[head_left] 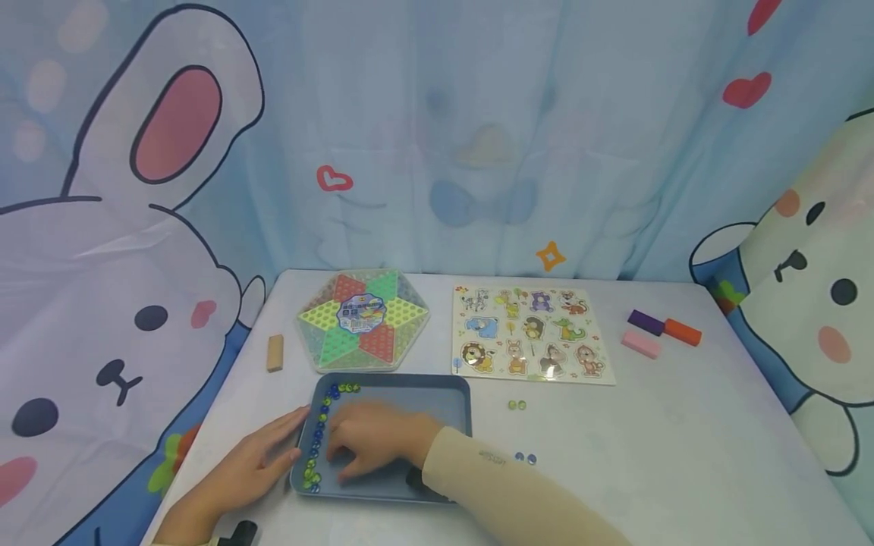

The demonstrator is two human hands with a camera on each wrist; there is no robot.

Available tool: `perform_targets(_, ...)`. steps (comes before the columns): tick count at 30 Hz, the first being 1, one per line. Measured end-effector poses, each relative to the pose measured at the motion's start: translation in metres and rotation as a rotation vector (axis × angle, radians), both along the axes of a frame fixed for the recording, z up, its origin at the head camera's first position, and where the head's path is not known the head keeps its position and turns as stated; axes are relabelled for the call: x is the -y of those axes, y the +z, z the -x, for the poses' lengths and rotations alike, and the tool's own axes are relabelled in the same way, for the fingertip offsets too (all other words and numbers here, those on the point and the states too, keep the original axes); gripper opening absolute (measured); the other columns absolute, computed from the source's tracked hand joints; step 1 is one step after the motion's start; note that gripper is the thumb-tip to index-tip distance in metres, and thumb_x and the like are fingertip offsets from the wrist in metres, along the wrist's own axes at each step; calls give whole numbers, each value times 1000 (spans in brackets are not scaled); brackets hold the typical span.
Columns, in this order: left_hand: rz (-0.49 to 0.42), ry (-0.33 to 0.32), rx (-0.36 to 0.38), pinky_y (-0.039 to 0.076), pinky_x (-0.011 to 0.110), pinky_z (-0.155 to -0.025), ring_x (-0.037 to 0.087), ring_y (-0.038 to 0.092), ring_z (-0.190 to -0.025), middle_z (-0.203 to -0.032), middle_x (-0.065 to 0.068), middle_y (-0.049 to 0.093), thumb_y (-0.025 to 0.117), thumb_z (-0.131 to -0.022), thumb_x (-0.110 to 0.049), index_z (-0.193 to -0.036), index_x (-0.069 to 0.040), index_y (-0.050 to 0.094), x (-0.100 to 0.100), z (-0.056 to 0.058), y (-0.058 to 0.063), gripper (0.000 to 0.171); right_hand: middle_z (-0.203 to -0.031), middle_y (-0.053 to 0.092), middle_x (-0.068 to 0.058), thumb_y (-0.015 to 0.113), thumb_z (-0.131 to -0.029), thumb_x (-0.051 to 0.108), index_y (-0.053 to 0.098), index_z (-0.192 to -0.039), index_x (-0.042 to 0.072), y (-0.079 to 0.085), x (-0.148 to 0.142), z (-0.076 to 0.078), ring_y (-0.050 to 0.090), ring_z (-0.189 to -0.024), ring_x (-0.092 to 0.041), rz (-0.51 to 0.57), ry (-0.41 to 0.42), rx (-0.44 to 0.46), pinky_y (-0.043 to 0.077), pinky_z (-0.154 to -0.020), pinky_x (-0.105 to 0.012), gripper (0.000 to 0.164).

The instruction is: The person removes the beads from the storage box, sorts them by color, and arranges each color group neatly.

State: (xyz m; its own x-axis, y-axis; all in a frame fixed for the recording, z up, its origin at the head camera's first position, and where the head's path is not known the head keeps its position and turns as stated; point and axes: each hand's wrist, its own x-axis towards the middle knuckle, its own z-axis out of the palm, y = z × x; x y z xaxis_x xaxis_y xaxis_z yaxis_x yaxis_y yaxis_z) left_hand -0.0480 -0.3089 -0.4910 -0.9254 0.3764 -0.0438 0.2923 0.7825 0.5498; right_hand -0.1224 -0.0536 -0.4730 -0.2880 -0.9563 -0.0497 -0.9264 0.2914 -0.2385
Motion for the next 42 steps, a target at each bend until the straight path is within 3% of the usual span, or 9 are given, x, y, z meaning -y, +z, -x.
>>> perform_targets(10, 8, 4, -22, 47, 56, -116, 31, 49, -148, -162, 3, 50, 58, -107, -39, -160, -17, 44, 0, 0, -1, 59, -95, 66, 21, 82, -86, 53, 81, -109, 38, -15, 17, -4, 52, -86, 6, -10, 74, -29, 42, -75, -8, 28)
perform_targets(20, 4, 4, -33, 49, 54, -116, 31, 49, -148, -162, 3, 50, 60, -107, -38, -159, -16, 46, -1, 0, 1, 59, -92, 67, 20, 85, -85, 50, 82, -107, 35, -8, 18, -7, 52, -82, 6, 5, 41, 4, 41, -71, -8, 27)
perform_targets(25, 0, 9, -5, 48, 54, -116, 31, 48, -149, -163, 1, 49, 59, -107, -39, -160, -17, 45, -1, -1, 2, 59, -93, 67, 21, 85, -84, 52, 82, -107, 36, -11, 20, -7, 53, -84, 7, 7, 4, 33, 42, -74, -7, 29)
perform_targets(30, 1, 12, -16, 47, 55, -116, 31, 49, -148, -163, 1, 49, 60, -107, -39, -160, -17, 45, -1, -1, -1, 59, -91, 66, 22, 85, -85, 50, 82, -107, 37, -16, 21, -8, 50, -83, 8, 5, 18, 61, 40, -72, -5, 25)
perform_targets(42, 0, 22, 12, 46, 55, -118, 29, 47, -150, -164, 0, 47, 58, -107, -42, -160, -19, 44, -3, -1, 2, 59, -99, 71, 23, 84, -88, 40, 81, -105, 35, -16, 12, -4, 56, -93, 10, 42, 5, 99, 43, -85, -4, 19)
